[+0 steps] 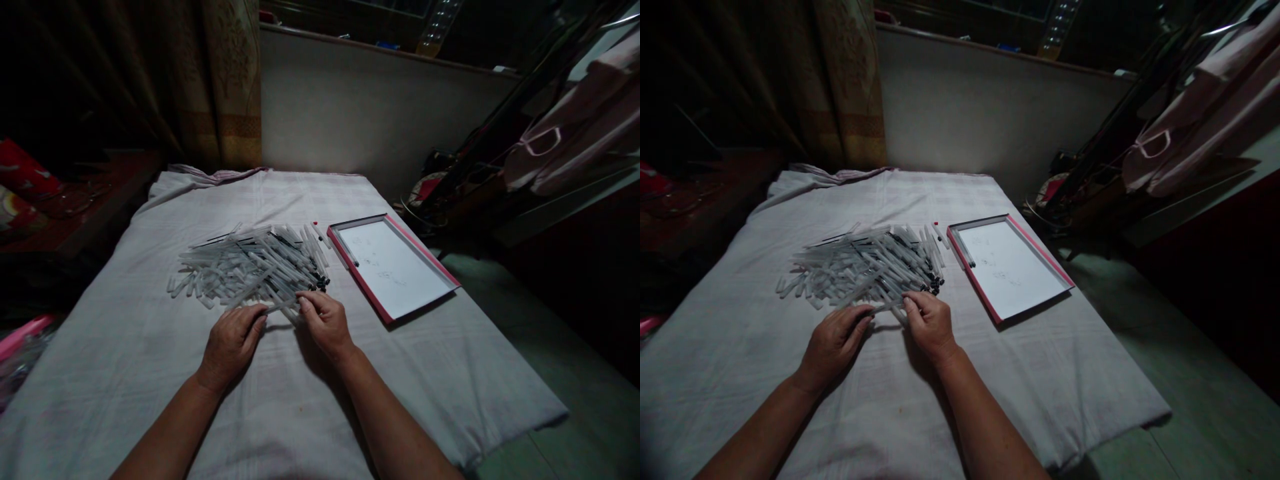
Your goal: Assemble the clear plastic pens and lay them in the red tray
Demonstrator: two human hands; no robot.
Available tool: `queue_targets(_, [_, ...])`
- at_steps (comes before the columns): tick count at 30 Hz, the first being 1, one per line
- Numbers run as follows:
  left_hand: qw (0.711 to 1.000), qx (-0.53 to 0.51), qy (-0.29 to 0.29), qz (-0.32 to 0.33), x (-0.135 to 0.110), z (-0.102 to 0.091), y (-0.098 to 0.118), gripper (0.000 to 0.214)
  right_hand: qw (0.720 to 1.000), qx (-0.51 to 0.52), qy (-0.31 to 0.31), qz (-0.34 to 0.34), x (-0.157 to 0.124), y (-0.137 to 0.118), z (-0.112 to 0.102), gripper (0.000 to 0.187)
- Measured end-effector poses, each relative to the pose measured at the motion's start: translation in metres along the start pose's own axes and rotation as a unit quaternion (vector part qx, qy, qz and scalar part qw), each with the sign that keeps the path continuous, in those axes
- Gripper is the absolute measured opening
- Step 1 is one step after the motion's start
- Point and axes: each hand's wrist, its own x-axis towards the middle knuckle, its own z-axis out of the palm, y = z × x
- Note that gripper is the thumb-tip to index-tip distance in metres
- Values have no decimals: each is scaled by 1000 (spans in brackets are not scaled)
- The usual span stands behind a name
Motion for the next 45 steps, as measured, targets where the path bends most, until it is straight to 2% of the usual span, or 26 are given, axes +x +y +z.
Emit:
queue_targets(4, [1000,4,4,8,-1,0,1,23,993,-82,-40,-68,-9,-2,10,33])
queue_targets(10, [1000,4,-6,-1,-1,0,1,25,983,-132,-68,-107,-13,3,12,42])
queue_targets(13, [1000,17,1,-8,0,0,1,25,983,-155,-29,-88,-5,12,-2,37])
queue_targets(16, [999,20,25,-1,1,1,0,24,978,-197,22,-63,5,21,-25,26])
queue_targets(18, [999,15,32,0,1,1,0,23,973,-222,28,-49,9,25,-39,23])
queue_targets(20, [1000,11,28,-7,1,1,-1,23,970,-240,5,-37,9,26,-48,21])
queue_targets(23, [1000,2,17,-19,1,1,-1,22,959,-278,-53,-13,6,23,-48,19])
queue_targets(26, [999,-12,10,-29,1,1,-1,23,931,-353,-90,20,4,19,-39,20])
queue_targets(29, [999,-12,3,-33,0,1,-1,23,911,-397,-101,41,5,18,-32,18])
queue_targets(31, [1000,-8,0,-30,-1,1,-2,23,914,-391,-97,45,6,19,-30,16])
queue_targets(33, [1000,-7,0,-26,-1,1,-2,23,928,-360,-85,46,7,22,-30,16])
queue_targets(35, [1000,-7,3,-21,-1,1,-2,22,955,-285,-58,62,7,24,-32,17])
queue_targets(37, [1000,-3,5,-10,0,0,-1,20,981,-144,-26,124,7,23,-32,17])
queue_targets(38, [1000,-1,3,-3,1,-1,0,20,984,-55,-19,170,7,22,-32,18])
queue_targets(39, [1000,1,-1,4,1,-1,1,19,975,34,-19,217,7,20,-32,20])
queue_targets(41, [1000,6,-12,16,1,-2,3,19,939,178,-36,292,8,15,-30,25])
queue_targets(43, [1000,9,-18,24,1,-3,3,19,910,251,-52,325,7,9,-26,28])
queue_targets(45, [999,11,-16,30,1,-4,4,18,898,278,-59,336,6,3,-21,26])
